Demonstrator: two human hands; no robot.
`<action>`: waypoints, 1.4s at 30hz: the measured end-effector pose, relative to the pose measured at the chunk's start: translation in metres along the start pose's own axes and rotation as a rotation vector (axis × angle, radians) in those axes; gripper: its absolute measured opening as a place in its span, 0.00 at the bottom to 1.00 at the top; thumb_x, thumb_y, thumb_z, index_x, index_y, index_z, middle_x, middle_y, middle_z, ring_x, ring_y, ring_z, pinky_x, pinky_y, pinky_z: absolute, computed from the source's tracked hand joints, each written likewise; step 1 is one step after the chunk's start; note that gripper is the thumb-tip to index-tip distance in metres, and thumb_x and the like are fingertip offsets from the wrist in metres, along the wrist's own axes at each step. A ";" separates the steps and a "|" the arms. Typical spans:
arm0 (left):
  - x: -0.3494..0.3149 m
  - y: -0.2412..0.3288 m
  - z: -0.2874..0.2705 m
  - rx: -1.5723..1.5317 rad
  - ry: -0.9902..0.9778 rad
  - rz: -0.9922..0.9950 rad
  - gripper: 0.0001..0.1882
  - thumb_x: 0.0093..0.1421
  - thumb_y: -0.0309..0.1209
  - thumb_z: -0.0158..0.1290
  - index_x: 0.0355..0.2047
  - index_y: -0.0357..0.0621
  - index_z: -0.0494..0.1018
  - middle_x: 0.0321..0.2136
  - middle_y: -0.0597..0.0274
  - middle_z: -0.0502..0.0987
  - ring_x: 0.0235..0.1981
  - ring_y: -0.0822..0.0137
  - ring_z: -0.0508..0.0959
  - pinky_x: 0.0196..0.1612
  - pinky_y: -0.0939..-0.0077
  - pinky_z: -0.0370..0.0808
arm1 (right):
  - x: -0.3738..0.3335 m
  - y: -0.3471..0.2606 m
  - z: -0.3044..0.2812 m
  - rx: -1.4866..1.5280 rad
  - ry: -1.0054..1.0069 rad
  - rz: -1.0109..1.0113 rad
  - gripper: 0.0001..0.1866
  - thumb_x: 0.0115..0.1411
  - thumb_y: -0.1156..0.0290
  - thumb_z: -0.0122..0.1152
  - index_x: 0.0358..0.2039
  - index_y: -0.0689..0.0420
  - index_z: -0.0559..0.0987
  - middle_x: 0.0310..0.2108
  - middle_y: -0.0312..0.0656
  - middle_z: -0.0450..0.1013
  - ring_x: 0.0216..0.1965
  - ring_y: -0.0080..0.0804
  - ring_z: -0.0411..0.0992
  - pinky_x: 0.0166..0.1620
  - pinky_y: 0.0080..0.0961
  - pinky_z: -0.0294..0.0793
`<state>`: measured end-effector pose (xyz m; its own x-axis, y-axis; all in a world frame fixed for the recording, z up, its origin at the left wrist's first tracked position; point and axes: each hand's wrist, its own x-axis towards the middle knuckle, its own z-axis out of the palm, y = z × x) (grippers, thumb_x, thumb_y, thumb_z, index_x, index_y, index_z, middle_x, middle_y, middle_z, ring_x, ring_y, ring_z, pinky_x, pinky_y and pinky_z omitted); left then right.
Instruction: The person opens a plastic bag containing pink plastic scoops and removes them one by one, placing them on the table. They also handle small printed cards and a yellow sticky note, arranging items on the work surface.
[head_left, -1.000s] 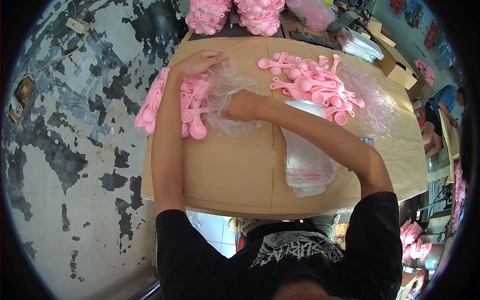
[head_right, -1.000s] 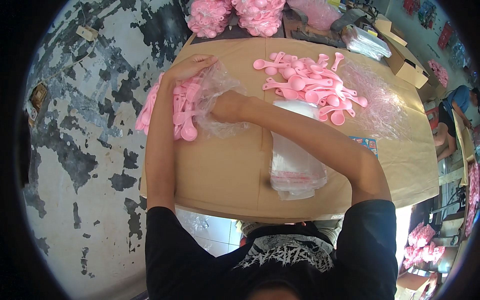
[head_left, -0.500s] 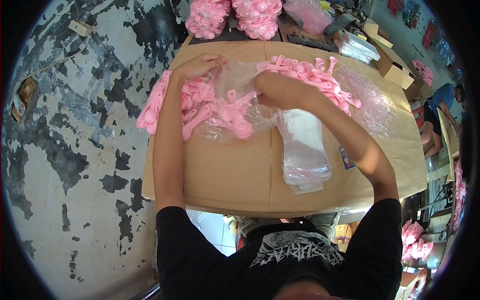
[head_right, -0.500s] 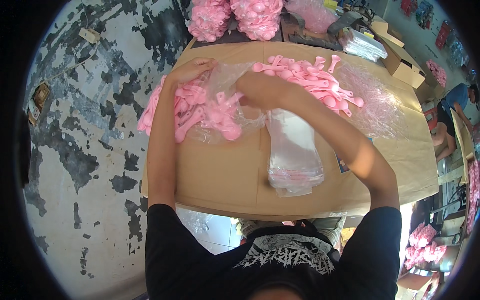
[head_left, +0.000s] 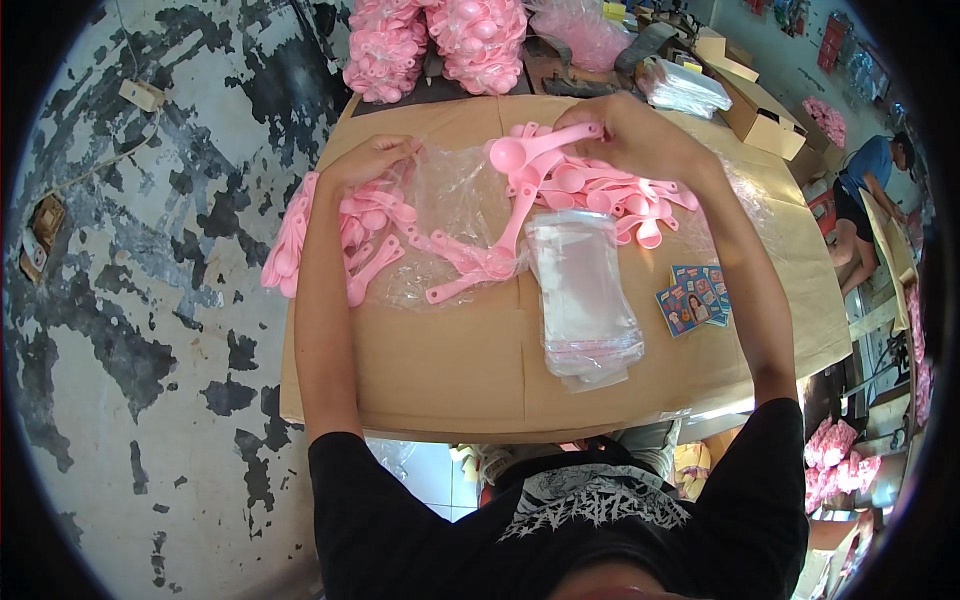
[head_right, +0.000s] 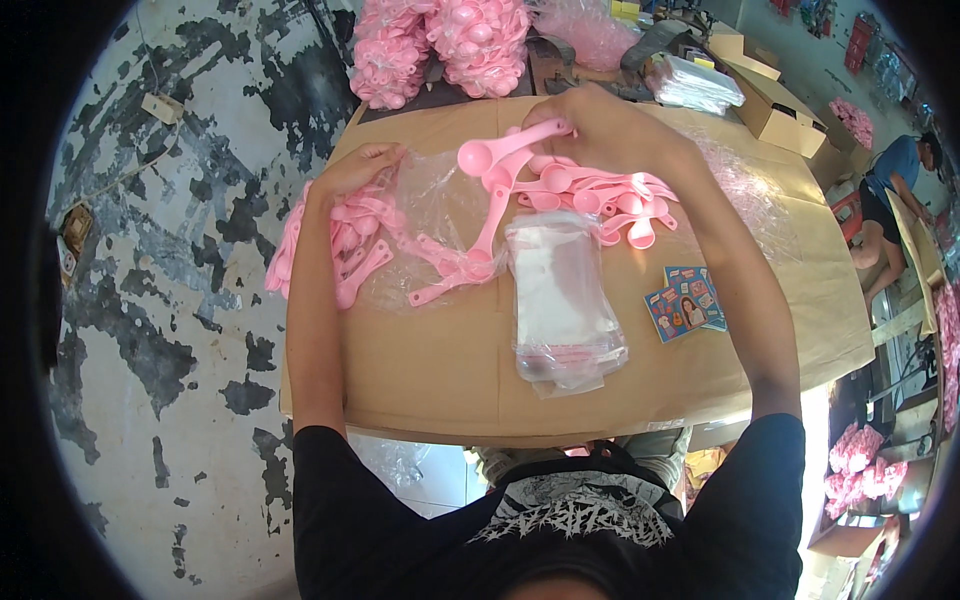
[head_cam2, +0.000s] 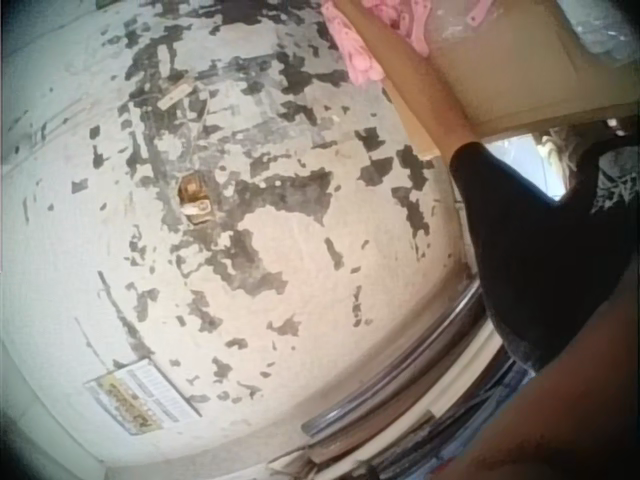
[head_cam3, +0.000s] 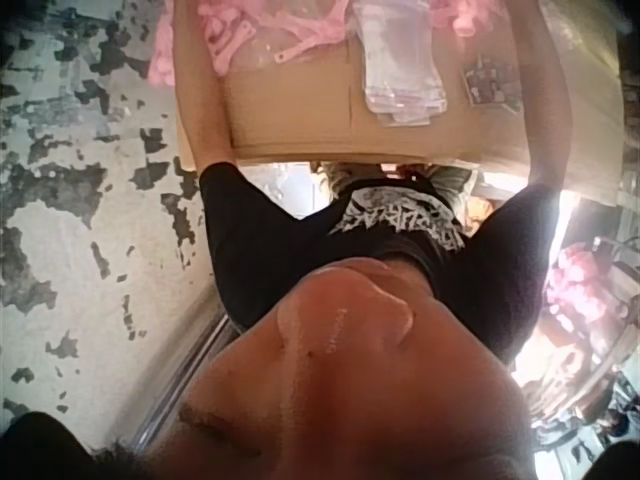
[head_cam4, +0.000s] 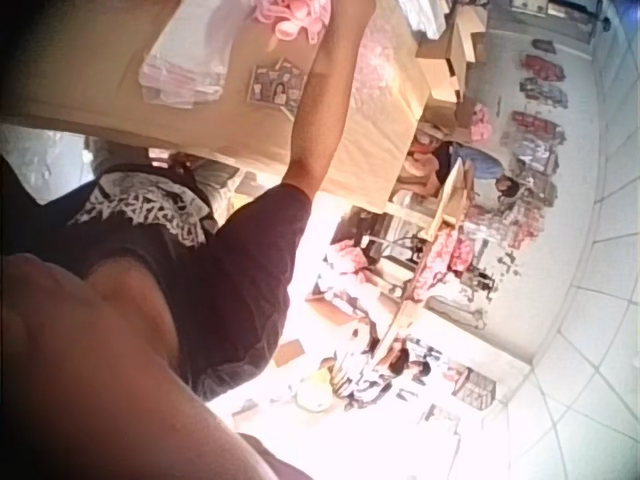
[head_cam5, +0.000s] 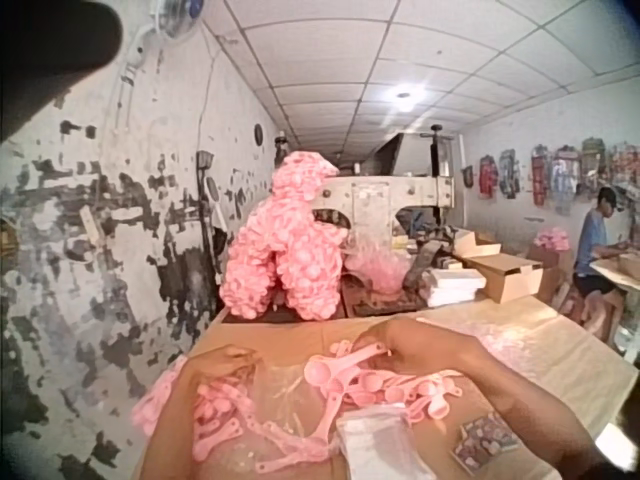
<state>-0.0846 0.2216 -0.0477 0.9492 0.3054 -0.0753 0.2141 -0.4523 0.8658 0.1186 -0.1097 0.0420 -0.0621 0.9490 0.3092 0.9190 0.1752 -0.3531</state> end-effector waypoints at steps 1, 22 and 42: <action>0.000 0.003 0.003 -0.011 0.013 0.008 0.18 0.70 0.44 0.47 0.40 0.42 0.76 0.32 0.76 0.72 0.34 0.80 0.68 0.39 0.83 0.67 | -0.002 -0.005 -0.007 0.001 0.013 0.058 0.11 0.58 0.77 0.61 0.42 0.63 0.78 0.31 0.42 0.76 0.29 0.26 0.72 0.34 0.25 0.72; -0.002 0.008 0.006 -0.003 -0.036 0.026 0.22 0.69 0.49 0.45 0.38 0.43 0.75 0.26 0.68 0.73 0.30 0.76 0.72 0.36 0.81 0.70 | 0.039 -0.029 0.108 -0.293 -0.579 0.028 0.15 0.59 0.63 0.58 0.42 0.57 0.81 0.40 0.47 0.76 0.50 0.44 0.70 0.57 0.46 0.62; -0.004 0.015 0.007 -0.001 -0.005 -0.005 0.23 0.69 0.51 0.45 0.40 0.43 0.77 0.26 0.67 0.74 0.29 0.76 0.74 0.36 0.79 0.71 | -0.001 0.039 -0.031 -0.229 -0.273 0.271 0.15 0.62 0.65 0.58 0.46 0.61 0.78 0.43 0.49 0.76 0.43 0.41 0.74 0.48 0.34 0.72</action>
<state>-0.0837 0.2074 -0.0379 0.9494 0.3033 -0.0816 0.2182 -0.4499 0.8660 0.1661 -0.1122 0.0552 0.1202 0.9925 -0.0224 0.9769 -0.1223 -0.1754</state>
